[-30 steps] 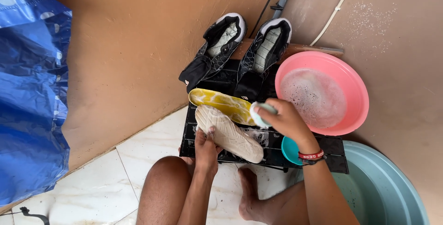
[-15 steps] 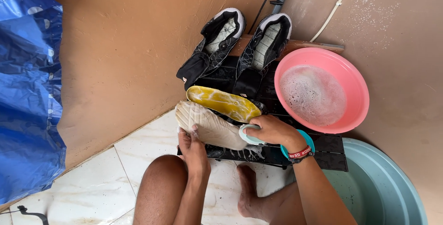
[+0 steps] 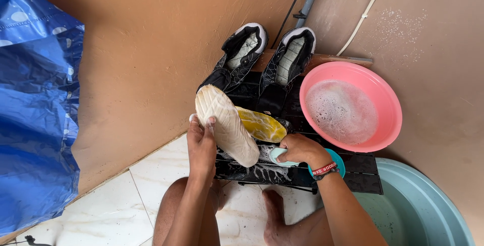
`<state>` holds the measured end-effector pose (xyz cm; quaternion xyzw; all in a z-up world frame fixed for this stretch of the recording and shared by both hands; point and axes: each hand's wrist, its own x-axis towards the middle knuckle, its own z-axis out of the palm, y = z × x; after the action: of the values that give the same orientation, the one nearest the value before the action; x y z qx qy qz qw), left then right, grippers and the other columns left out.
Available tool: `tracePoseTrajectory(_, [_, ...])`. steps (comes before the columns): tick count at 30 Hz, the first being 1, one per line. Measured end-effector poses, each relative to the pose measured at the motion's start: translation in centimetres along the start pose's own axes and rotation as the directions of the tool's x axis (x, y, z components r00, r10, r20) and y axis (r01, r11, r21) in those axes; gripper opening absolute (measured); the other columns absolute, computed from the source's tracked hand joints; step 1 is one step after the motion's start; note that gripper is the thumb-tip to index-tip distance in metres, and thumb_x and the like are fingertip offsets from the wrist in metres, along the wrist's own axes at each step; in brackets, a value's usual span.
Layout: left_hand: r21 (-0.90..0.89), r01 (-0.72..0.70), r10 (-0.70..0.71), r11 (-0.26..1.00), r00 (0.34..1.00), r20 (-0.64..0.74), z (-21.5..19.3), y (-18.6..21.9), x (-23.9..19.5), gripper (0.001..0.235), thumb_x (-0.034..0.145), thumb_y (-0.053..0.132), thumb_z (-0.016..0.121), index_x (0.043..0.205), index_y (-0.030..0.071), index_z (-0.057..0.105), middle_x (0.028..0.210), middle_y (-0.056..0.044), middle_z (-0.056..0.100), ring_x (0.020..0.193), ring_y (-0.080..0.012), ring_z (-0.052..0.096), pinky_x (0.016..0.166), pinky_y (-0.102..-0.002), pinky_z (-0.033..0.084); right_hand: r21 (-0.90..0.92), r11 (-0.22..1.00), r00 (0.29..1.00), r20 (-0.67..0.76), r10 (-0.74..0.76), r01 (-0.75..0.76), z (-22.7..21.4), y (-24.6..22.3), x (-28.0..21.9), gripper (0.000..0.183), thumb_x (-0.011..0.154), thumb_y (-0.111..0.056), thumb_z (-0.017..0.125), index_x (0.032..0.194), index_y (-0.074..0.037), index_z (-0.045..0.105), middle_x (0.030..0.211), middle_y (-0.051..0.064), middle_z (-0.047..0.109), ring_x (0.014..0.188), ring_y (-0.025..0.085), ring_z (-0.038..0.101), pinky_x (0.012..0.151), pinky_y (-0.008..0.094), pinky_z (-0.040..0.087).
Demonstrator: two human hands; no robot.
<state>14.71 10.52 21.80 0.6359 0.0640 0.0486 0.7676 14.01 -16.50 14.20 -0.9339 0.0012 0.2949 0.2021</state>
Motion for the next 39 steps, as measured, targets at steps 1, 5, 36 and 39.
tracePoseTrajectory(1, [-0.003,-0.003,0.003,1.000,1.000,0.001,-0.3,-0.9,0.3,0.064,0.107,0.009,0.050,0.153,-0.023,0.020,0.156,-0.044,0.034,0.152,-0.0485,0.023,0.124,-0.059,0.020,-0.002,1.000,1.000,-0.003,0.000,0.000,0.0,0.1,-0.2,0.037,0.074,-0.041,0.083,0.078,-0.005,0.077,0.074,0.015,0.072,0.074,0.032,0.073,0.063,0.040,0.055])
tracePoseTrajectory(5, [-0.138,0.027,-0.031,0.990,0.999,-0.028,-0.9,-3.5,1.2,0.052,0.108,0.009,0.050,0.150,-0.017,0.035,0.142,-0.034,0.055,0.141,-0.0341,0.046,0.119,-0.049,0.037,0.125,0.989,0.991,-0.092,0.096,-0.084,-1.7,-2.0,-2.1,0.037,0.081,-0.040,0.074,0.102,-0.011,0.085,0.096,0.016,0.082,0.096,0.037,0.078,0.080,0.043,0.060])
tracePoseTrajectory(36, [-0.526,0.249,-0.384,0.813,0.909,-0.163,-0.8,-4.2,3.4,0.023,0.092,0.038,0.045,0.099,0.018,0.054,0.079,0.003,0.052,0.073,-0.0129,0.051,0.068,-0.031,0.043,0.590,0.804,0.917,-0.280,0.283,-0.068,-3.7,-3.8,-0.1,0.035,0.087,-0.015,0.076,0.117,0.002,0.077,0.097,0.025,0.079,0.091,0.034,0.076,0.075,0.041,0.065])
tracePoseTrajectory(39, [-0.596,0.239,-0.311,0.766,0.950,-0.019,-1.1,-4.1,3.5,0.047,0.102,0.058,0.019,0.095,0.019,0.044,0.073,0.007,0.034,0.063,-0.0095,0.040,0.057,-0.028,0.039,0.686,0.696,0.852,-0.477,0.214,0.210,-3.1,-2.9,0.1,0.027,0.091,-0.005,0.069,0.114,0.008,0.076,0.097,0.033,0.071,0.082,0.042,0.077,0.068,0.047,0.068])
